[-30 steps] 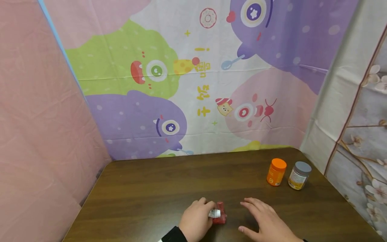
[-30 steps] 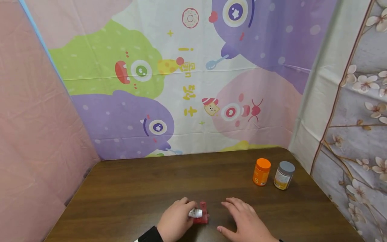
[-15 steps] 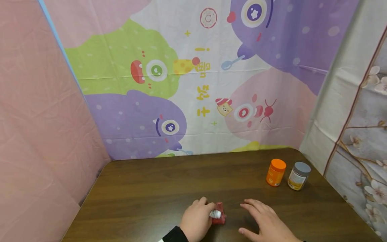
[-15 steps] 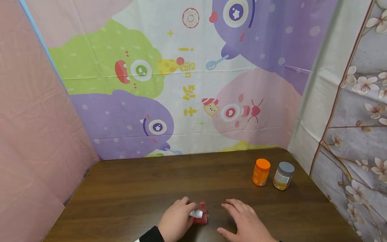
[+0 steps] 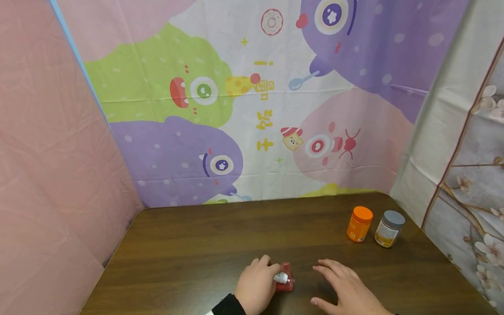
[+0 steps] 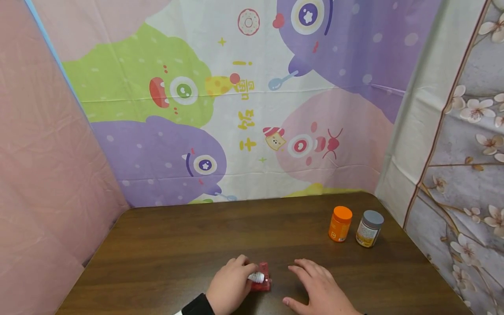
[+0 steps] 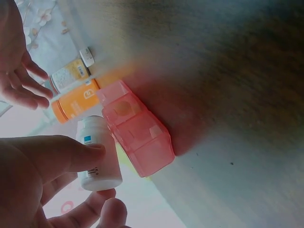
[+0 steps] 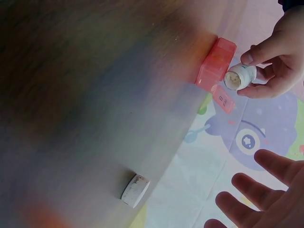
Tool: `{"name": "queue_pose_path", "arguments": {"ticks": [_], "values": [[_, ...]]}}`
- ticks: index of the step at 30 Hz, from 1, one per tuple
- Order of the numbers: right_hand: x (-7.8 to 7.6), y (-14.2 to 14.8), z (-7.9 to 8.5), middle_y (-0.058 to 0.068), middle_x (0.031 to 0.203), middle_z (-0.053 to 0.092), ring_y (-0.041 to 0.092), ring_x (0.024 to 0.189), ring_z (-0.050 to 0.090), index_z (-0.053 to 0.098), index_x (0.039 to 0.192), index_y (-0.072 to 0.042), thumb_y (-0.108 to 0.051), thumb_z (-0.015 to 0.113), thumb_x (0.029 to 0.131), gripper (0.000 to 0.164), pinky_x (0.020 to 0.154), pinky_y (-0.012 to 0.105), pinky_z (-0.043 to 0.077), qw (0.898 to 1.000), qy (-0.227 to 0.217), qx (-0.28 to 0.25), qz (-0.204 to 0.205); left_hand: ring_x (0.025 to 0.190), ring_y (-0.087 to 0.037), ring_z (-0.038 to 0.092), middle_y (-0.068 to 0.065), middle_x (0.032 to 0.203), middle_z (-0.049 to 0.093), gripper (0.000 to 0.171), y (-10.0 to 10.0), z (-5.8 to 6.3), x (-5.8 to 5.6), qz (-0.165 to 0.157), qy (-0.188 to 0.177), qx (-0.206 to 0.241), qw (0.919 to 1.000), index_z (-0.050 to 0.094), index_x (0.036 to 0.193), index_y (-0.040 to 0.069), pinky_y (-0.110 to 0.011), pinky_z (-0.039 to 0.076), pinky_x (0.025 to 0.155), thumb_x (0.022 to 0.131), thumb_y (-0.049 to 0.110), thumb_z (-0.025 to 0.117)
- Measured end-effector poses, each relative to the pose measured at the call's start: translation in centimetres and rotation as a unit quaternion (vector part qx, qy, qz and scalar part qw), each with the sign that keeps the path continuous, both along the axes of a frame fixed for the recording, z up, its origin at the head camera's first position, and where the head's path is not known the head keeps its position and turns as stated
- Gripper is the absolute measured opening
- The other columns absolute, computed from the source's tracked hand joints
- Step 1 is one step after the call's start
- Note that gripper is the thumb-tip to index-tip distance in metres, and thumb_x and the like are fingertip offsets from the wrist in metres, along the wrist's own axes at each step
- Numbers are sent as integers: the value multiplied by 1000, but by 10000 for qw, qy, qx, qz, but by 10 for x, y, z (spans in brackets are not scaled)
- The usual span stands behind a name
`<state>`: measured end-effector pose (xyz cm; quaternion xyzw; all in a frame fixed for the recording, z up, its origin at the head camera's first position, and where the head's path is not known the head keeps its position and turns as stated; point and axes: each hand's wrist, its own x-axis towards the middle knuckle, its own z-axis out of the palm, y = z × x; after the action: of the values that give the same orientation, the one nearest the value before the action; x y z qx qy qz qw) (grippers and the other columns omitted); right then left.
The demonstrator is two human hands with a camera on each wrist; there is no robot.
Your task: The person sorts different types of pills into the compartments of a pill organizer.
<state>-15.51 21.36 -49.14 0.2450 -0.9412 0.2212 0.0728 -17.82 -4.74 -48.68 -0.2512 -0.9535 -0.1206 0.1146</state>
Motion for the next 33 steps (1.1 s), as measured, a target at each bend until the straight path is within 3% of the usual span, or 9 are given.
{"name": "queue_pose_path", "arguments": {"ticks": [12, 33], "values": [[0, 1, 0, 7, 133, 57, 30, 122, 53, 62, 129, -15, -59, 71, 83, 64, 93, 61, 43, 9998, 217, -10, 47, 73, -16, 51, 1, 92, 58, 28, 1, -1, 0, -17, 305, -265, 9992, 75, 104, 25, -30, 43, 56, 79, 12, 76], [1, 2, 0, 6, 134, 57, 29, 123, 53, 62, 129, -17, -61, 69, 84, 63, 94, 60, 42, 9999, 166, -19, 28, 73, -16, 52, 3, 93, 60, 28, 1, 0, 2, 66, 104, -349, 9993, 73, 107, 27, -33, 42, 55, 82, 14, 74]]}}
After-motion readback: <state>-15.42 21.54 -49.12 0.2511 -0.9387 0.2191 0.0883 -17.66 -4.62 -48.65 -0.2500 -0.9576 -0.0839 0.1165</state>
